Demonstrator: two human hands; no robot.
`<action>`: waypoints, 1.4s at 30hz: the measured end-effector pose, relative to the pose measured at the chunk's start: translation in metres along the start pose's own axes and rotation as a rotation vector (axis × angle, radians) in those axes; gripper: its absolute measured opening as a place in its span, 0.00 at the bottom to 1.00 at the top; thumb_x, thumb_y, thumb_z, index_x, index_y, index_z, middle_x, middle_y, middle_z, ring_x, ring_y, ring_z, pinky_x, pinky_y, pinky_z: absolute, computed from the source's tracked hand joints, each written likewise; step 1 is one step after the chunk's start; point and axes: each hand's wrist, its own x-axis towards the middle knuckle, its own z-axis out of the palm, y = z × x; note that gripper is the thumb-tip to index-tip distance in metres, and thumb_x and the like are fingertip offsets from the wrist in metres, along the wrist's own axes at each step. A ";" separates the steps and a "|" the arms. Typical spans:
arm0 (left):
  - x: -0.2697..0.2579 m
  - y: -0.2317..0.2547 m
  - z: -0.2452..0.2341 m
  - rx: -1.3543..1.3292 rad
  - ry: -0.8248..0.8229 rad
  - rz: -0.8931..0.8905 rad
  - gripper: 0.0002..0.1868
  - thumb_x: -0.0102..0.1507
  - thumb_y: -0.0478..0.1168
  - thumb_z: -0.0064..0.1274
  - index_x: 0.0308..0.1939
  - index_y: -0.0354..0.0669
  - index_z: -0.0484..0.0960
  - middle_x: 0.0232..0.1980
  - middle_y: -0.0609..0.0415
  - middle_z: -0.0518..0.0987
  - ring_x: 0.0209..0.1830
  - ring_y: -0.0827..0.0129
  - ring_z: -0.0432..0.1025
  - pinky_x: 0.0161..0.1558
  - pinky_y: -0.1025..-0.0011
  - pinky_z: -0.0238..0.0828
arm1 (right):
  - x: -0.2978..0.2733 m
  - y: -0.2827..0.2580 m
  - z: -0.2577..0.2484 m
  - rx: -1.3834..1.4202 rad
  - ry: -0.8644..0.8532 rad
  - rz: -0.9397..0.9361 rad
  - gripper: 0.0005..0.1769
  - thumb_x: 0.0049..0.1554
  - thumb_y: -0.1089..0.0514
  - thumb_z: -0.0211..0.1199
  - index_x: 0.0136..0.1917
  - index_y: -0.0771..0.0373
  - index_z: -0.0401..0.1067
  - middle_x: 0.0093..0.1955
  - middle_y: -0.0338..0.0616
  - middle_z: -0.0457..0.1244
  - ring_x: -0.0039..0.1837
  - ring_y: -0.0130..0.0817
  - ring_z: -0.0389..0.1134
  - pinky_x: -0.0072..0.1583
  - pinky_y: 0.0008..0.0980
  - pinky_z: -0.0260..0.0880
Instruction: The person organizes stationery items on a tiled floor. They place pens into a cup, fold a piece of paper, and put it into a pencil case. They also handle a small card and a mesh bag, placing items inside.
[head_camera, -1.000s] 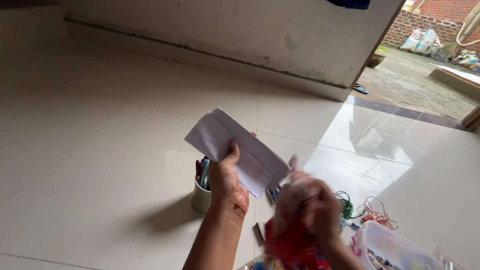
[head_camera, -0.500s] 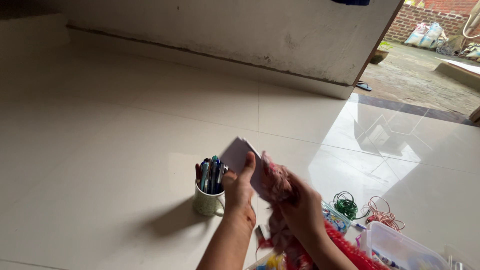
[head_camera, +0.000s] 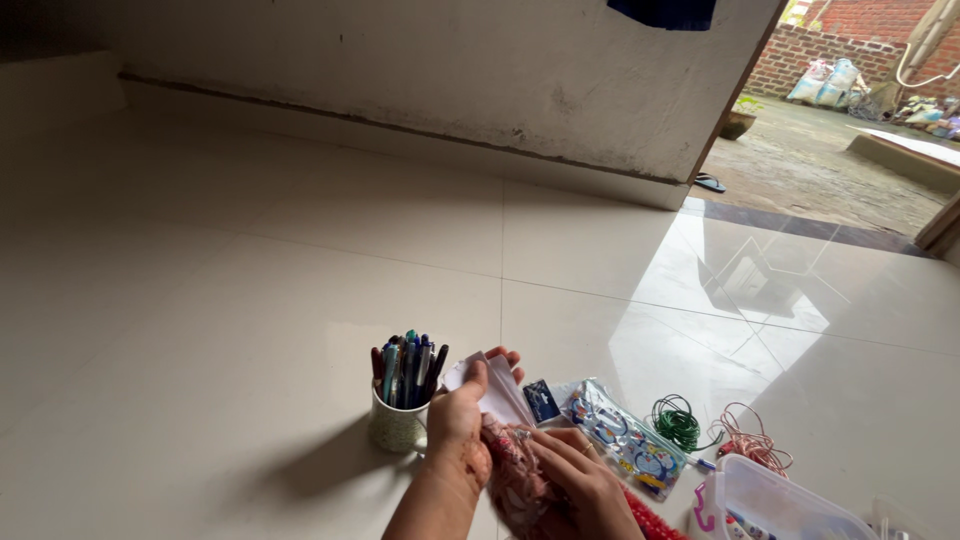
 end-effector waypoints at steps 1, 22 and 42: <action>0.002 0.000 -0.001 -0.010 0.004 -0.007 0.18 0.71 0.39 0.36 0.54 0.36 0.81 0.52 0.42 0.86 0.53 0.57 0.80 0.52 0.61 0.79 | -0.006 0.006 -0.001 0.109 0.038 0.069 0.28 0.49 0.59 0.69 0.63 0.68 0.76 0.62 0.56 0.70 0.62 0.47 0.71 0.61 0.45 0.74; -0.025 -0.018 0.011 -0.139 -0.406 -0.089 0.35 0.68 0.59 0.26 0.70 0.41 0.68 0.64 0.41 0.78 0.65 0.55 0.73 0.64 0.57 0.71 | -0.002 0.033 0.027 0.758 0.506 0.848 0.29 0.61 0.59 0.51 0.75 0.67 0.60 0.63 0.48 0.66 0.58 0.33 0.68 0.54 0.26 0.69; 0.003 -0.005 -0.013 0.009 -0.149 0.086 0.31 0.70 0.59 0.31 0.73 0.51 0.66 0.65 0.46 0.78 0.58 0.60 0.69 0.63 0.59 0.66 | -0.037 0.041 0.019 -0.028 0.235 0.849 0.27 0.51 0.62 0.66 0.64 0.65 0.68 0.59 0.53 0.66 0.59 0.48 0.68 0.57 0.39 0.71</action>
